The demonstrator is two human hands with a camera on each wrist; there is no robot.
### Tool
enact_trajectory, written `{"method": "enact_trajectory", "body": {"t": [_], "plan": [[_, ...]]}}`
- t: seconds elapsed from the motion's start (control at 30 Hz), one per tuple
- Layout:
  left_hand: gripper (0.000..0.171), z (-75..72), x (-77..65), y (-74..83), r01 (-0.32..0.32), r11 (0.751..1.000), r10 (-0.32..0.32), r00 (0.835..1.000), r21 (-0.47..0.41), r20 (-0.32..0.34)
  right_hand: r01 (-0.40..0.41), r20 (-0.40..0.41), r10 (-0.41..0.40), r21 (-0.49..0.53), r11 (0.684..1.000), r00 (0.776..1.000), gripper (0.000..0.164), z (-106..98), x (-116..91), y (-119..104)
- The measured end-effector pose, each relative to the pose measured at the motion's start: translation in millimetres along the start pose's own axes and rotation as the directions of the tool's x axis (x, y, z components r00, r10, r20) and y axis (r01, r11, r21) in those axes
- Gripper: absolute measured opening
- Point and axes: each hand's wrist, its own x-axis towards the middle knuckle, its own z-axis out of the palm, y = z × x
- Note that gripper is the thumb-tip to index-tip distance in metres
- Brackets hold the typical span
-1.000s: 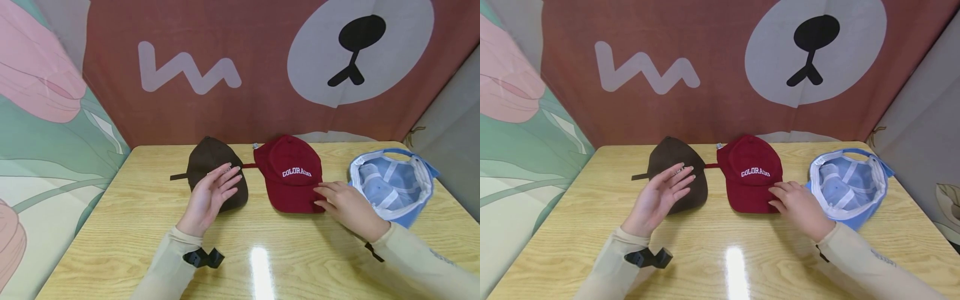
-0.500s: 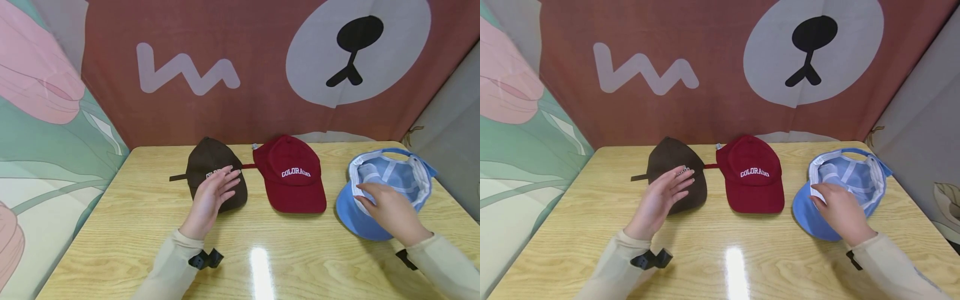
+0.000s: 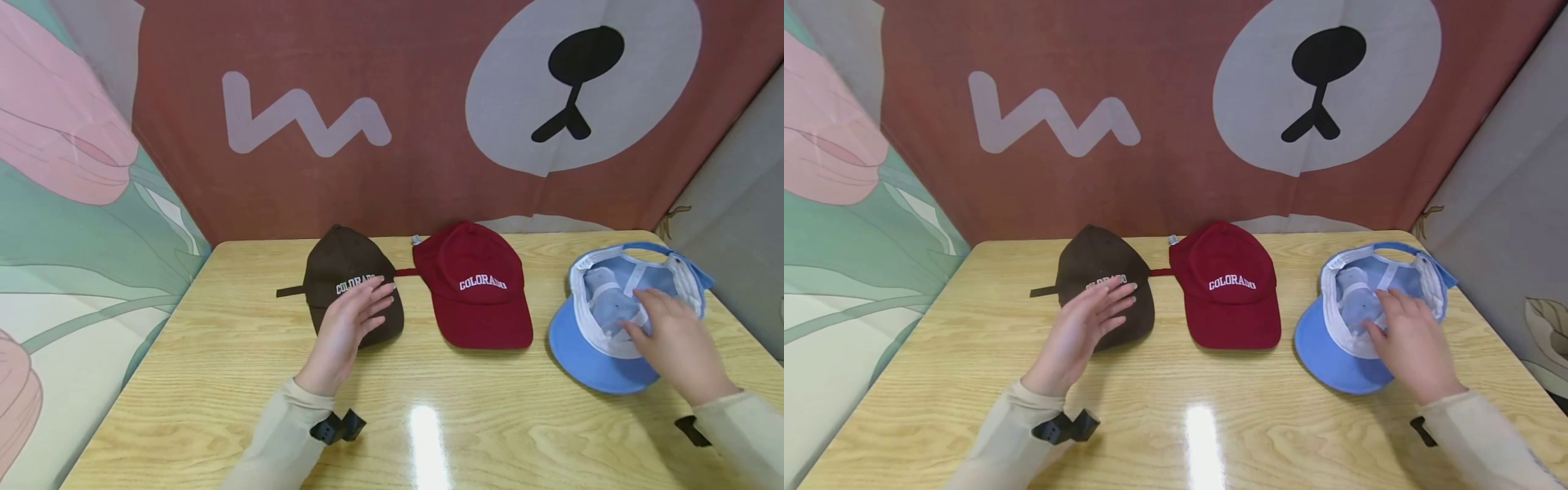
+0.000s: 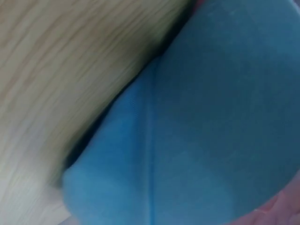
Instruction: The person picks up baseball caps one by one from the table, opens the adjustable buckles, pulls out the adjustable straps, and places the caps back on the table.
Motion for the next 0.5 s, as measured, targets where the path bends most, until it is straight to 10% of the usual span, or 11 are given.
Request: {"method": "enact_trajectory", "body": {"t": [0.5], "plan": [[0.040, 0.9, -1.4, -0.5, 0.003, 1.000, -0.003, 1.000, 0.009, 0.015, -0.372, 0.148, 0.371, -0.020, 0.928, 0.917, 0.084, -10.3, 1.3, 28.8]]}}
